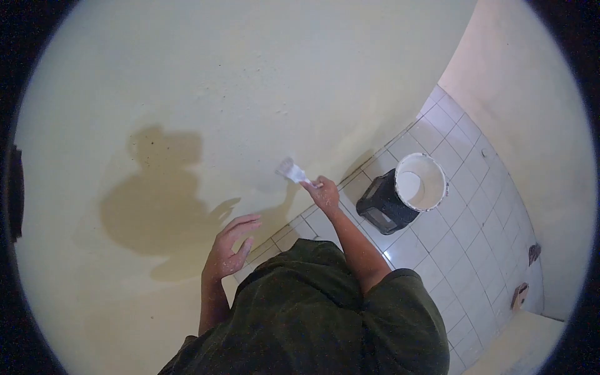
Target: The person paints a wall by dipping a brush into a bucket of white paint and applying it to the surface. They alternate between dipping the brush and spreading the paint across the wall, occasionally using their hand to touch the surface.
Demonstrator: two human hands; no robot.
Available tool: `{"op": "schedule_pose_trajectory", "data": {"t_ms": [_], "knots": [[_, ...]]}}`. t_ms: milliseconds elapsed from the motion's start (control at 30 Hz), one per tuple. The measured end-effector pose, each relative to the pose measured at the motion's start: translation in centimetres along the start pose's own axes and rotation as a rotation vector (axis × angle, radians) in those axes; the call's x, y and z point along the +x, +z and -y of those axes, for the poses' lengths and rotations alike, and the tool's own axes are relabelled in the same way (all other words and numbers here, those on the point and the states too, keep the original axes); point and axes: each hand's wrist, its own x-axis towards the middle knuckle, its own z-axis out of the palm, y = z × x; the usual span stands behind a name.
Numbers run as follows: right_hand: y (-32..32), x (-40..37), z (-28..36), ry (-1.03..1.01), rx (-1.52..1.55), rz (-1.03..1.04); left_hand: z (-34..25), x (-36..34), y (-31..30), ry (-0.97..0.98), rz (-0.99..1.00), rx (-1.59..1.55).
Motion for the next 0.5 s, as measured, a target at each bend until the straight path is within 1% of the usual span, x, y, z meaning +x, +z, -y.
{"op": "schedule_pose_trajectory", "data": {"t_ms": [33, 133, 233, 267, 333, 433, 500], "knots": [[0.2, -0.5, -1.1, 0.091, -0.088, 0.024, 0.1, -0.3, 0.0, -0.009, 0.008, 0.016], [0.2, -2.1, -3.8, 0.279, -0.305, 0.07, 0.3, -1.0, 0.3, -0.044, 0.025, 0.025], [0.4, -2.3, -3.6, 0.345, -0.246, -0.056, 0.6, -1.1, 0.7, -0.046, 0.046, 0.01], [0.4, -1.9, -3.2, 0.337, -0.217, -0.077, 0.6, -1.1, 0.8, -0.045, 0.055, 0.004], [-1.9, -0.7, 2.6, 0.325, -0.163, -0.116, 0.8, -0.9, 0.8, -0.038, 0.079, 0.009], [-6.1, -0.2, 10.8, 0.254, -0.056, -0.097, 0.5, 0.0, 1.0, -0.045, 0.095, -0.01], [-8.4, -1.1, 14.6, 0.2, 0.077, -0.134, 0.5, 0.3, 1.2, -0.032, 0.097, -0.021]]}}
